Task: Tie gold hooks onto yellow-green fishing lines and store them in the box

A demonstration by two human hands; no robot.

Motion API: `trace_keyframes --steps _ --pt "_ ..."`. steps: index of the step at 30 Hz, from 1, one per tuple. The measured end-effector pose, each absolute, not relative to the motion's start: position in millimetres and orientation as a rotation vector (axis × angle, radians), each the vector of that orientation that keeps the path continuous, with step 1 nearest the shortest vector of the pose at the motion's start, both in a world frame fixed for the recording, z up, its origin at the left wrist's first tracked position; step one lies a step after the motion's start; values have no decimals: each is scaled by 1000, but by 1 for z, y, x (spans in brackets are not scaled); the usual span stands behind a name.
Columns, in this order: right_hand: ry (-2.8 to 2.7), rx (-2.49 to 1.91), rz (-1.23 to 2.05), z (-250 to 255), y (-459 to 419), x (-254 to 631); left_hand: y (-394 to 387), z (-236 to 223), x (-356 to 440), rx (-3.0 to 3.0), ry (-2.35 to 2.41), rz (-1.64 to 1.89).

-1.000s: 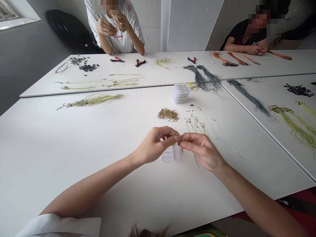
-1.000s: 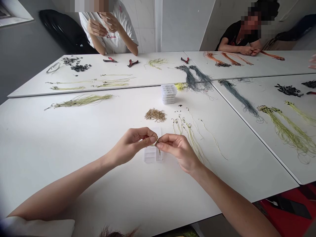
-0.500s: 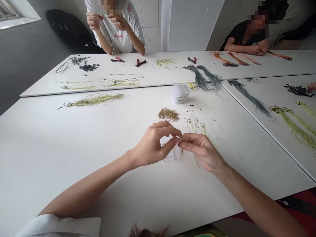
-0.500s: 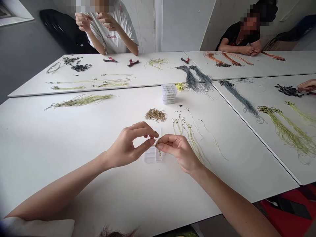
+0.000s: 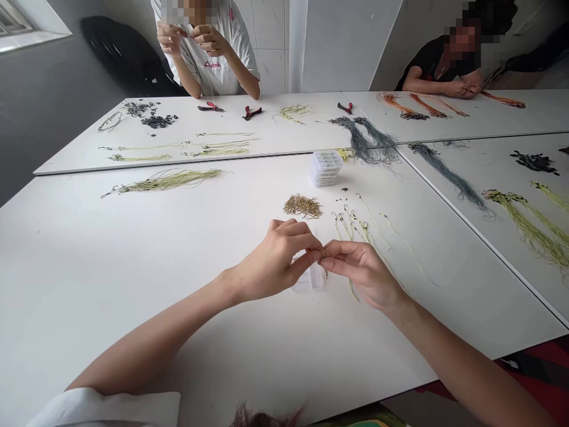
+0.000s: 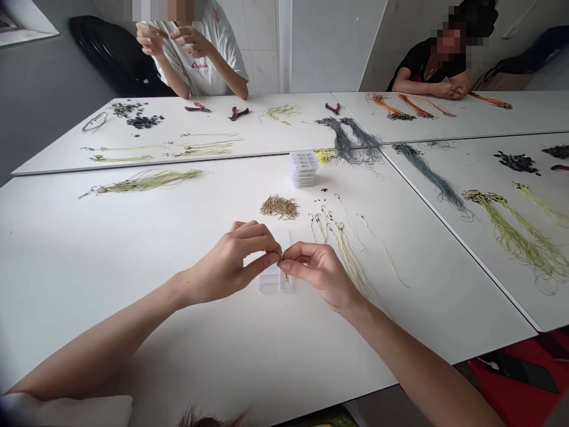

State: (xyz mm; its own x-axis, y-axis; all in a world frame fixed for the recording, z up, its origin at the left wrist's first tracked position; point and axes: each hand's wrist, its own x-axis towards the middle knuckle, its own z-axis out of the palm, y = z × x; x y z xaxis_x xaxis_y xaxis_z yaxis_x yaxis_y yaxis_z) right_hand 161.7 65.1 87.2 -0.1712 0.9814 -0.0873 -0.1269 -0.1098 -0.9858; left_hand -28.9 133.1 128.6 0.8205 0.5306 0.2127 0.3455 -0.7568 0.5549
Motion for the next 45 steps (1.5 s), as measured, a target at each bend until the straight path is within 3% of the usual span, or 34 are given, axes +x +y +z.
trace_keyframes --steps 13,25,40,45 --pt "-1265 -1099 1496 87 66 163 129 136 -31 2836 627 364" --pt "-1082 -1035 1669 87 68 169 143 134 -30 1864 804 272" --pt "-1073 -1028 1747 84 68 167 142 132 -28 1852 749 329" --pt "-933 -1022 1640 81 69 167 140 124 -24 1637 877 437"
